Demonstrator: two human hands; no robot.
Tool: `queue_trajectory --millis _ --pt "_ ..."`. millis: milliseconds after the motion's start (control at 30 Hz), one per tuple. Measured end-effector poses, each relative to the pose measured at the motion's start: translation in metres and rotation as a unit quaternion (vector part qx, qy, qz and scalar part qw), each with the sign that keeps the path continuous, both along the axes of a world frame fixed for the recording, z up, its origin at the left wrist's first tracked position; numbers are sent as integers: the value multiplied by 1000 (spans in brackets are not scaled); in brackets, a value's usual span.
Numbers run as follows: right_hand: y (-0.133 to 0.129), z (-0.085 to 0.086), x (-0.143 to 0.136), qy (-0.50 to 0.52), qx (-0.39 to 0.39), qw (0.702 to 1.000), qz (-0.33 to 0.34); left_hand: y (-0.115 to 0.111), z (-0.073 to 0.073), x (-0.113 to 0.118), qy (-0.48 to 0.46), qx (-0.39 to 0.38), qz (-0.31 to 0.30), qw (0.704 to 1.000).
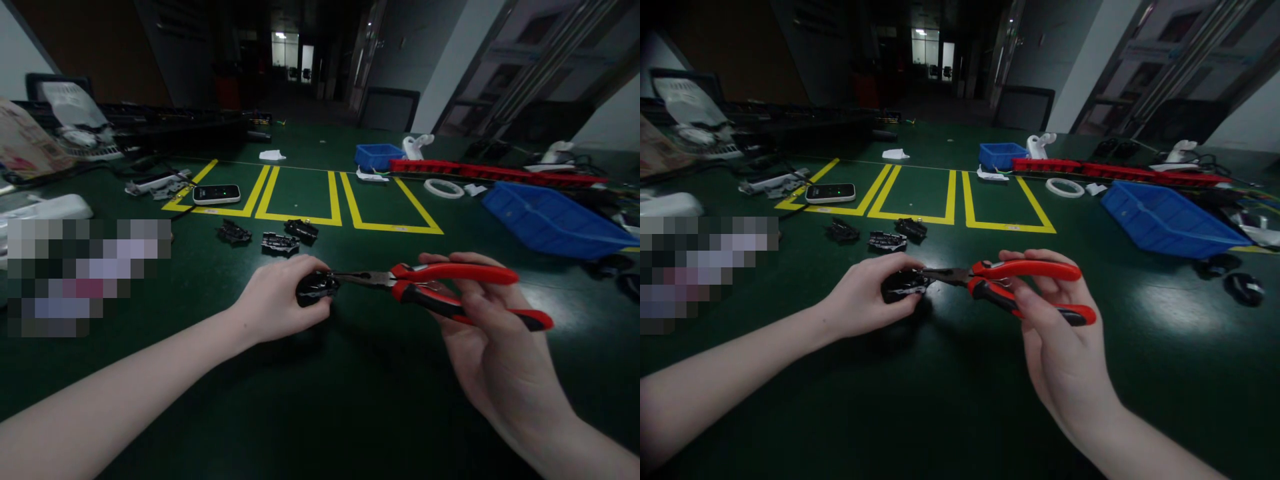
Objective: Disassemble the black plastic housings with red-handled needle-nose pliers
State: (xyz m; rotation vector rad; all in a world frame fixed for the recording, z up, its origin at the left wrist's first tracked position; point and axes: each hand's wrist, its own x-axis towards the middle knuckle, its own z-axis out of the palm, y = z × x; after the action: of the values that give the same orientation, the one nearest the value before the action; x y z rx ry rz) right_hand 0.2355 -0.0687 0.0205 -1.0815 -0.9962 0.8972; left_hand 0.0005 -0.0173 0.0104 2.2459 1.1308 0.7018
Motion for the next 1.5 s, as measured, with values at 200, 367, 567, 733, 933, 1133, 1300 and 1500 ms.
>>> queue_trajectory --millis 200,367,567,733,933,1133,1300,1500 --pt "0 0 0 9 -6 1000 5 1 3 0 27 2 -10 1000" --pt "2 0 1 26 -38 999 -4 1 1 0 13 -16 -25 999" --pt "-2 7 -2 25 -54 998 -8 4 -3 -1 -28 -61 -47 997" --pt "-4 11 -4 14 -28 999 -8 5 -3 -2 -56 -85 -96 990" --pt "4 8 -3 90 -105 990 -4 6 -5 -1 -32 -73 -87 993" --pt "16 -10 15 131 -153 978 45 6 -8 0 17 -36 -69 997" --pt "16 -16 22 142 -154 975 72 7 -12 0 30 1 -60 998" --pt "7 -4 8 105 -124 986 45 7 -9 -2 34 9 -73 997"
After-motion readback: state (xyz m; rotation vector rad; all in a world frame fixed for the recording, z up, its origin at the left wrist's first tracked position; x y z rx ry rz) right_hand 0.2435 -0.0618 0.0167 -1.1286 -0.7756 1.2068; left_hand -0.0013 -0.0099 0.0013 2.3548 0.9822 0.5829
